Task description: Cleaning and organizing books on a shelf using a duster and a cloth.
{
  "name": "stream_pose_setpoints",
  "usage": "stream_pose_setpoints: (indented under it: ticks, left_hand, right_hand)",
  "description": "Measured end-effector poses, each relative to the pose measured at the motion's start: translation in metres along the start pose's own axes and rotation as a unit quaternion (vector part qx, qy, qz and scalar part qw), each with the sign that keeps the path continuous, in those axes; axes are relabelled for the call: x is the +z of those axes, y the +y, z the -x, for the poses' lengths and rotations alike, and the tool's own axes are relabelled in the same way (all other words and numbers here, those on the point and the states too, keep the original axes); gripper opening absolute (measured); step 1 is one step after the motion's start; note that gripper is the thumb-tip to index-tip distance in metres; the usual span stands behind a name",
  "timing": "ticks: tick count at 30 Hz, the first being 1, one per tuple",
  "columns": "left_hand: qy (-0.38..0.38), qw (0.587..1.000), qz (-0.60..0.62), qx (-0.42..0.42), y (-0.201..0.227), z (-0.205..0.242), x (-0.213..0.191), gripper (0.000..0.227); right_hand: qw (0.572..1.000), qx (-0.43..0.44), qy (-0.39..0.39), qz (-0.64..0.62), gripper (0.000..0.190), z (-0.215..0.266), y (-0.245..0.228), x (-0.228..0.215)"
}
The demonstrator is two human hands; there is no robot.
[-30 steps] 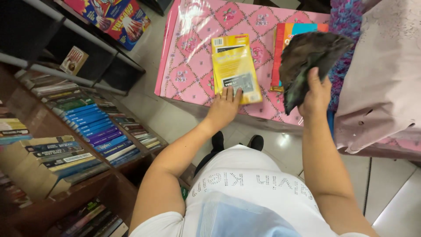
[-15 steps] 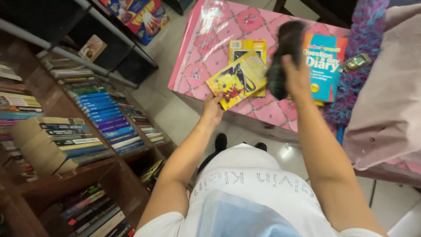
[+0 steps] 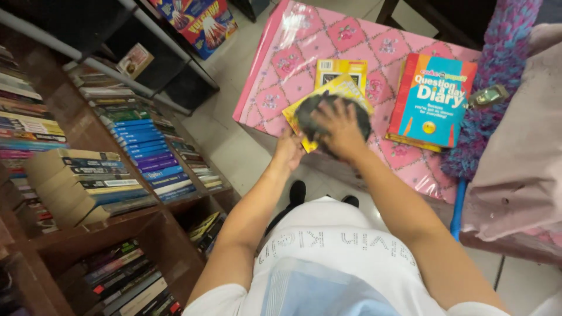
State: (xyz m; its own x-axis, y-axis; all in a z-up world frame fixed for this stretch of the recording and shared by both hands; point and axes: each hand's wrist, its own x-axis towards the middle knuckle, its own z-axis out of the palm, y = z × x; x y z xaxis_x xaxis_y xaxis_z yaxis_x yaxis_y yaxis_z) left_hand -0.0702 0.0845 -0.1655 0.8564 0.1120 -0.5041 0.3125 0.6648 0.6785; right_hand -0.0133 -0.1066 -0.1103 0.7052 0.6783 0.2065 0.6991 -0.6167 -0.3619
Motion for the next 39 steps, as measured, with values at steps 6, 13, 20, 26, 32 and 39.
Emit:
stream_pose_setpoints:
  ticks: [6, 13, 20, 26, 32, 39]
  left_hand:
    - [-0.021, 0.998, 0.021, 0.061, 0.004, -0.004, -0.003, 0.036]
    - [0.091, 0.972, 0.062, 0.207, 0.051, -0.007, -0.045, 0.043]
    - [0.227, 0.709, -0.478, 0.467, 0.032, 0.045, 0.007, 0.092]
    - [-0.056, 0.551, -0.75, 0.361, 0.019, 0.077, 0.05, 0.086]
    - [-0.075, 0.486, -0.785, 0.376, -0.015, 0.062, 0.01, 0.042]
    - [-0.076, 0.505, -0.693, 0.509, 0.01, 0.094, 0.031, 0.043]
  right_hand:
    - [0.988, 0.14, 0.057, -0.011, 0.074, 0.018, 0.058, -0.001]
    - [0.987, 0.153, 0.042, 0.031, 0.073, 0.042, 0.028, 0.002]
    - [0.959, 0.226, 0.038, -0.167, 0.058, 0.05, 0.009, -0.036]
    - [0.837, 0.312, 0.183, -0.411, 0.044, 0.034, 0.012, -0.07]
    - [0.997, -0.002, 0.036, -0.065, 0.059, 0.027, -0.009, -0.007]
    - [0.999, -0.001, 0.03, 0.036, 0.068, -0.013, 0.023, -0.008]
